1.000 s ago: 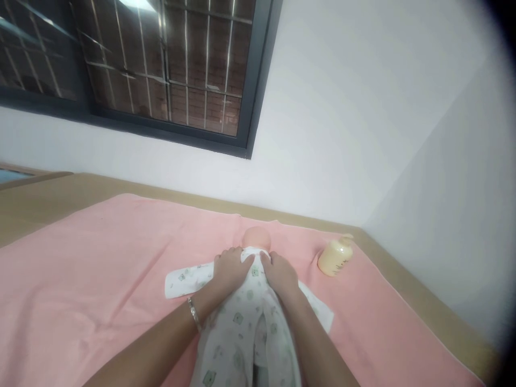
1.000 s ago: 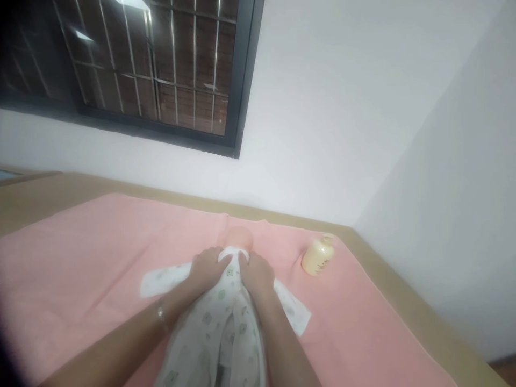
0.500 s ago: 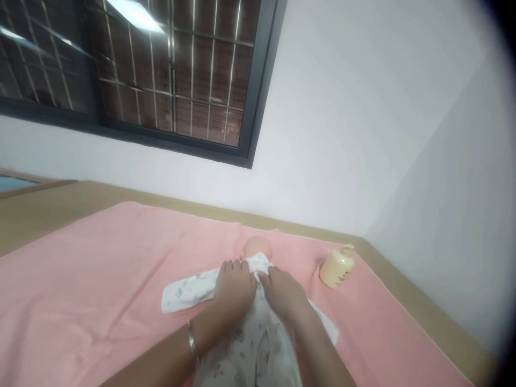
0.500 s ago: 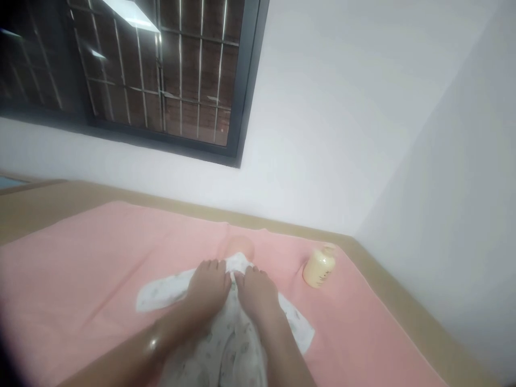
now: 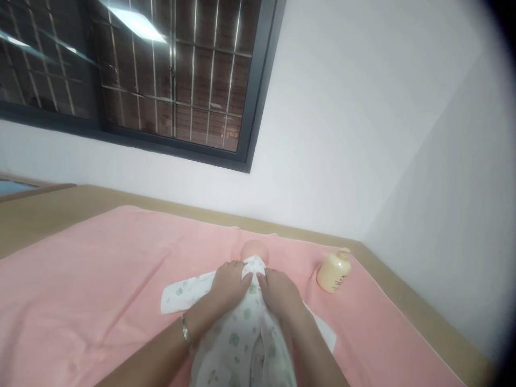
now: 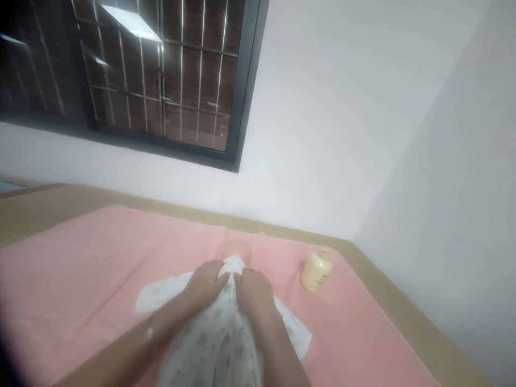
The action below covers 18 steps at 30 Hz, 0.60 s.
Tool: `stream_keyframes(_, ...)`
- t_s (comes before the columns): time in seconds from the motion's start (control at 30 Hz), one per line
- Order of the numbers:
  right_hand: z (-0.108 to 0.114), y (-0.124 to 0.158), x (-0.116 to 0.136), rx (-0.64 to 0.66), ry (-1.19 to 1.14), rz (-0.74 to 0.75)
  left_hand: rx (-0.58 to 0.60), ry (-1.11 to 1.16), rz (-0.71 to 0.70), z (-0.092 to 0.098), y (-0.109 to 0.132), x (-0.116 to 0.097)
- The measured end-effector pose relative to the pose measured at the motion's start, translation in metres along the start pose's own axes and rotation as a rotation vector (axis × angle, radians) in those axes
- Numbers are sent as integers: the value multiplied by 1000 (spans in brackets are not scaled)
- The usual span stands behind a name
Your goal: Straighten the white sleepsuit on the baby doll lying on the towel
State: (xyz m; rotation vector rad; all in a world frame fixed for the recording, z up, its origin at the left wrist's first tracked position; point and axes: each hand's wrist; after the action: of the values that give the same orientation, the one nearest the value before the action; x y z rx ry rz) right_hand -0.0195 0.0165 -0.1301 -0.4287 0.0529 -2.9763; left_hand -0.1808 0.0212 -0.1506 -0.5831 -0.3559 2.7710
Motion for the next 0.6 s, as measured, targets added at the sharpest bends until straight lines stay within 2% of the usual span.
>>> stream_keyframes(0.2,7,12,8,-69,29,85,38,0,3,6,2,-3)
stream_keyframes(0.43,-4,-7,-6,-5,-68,-9,30,-276,-112,8,16,-24)
stream_keyframes(0.6,-9,-12,-8,-10,-88,-20,18,-219,-95,6,14,-21)
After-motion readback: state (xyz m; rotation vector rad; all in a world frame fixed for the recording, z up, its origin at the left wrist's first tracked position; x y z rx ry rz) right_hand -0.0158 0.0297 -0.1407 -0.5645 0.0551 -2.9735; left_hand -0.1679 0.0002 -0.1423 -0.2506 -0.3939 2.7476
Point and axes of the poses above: each hand's wrist, its own y-axis away from the middle knuckle, its own z-axis out of the back of the hand, x = y × z, and after that the axes turned 7 degrees about -z, right-handed
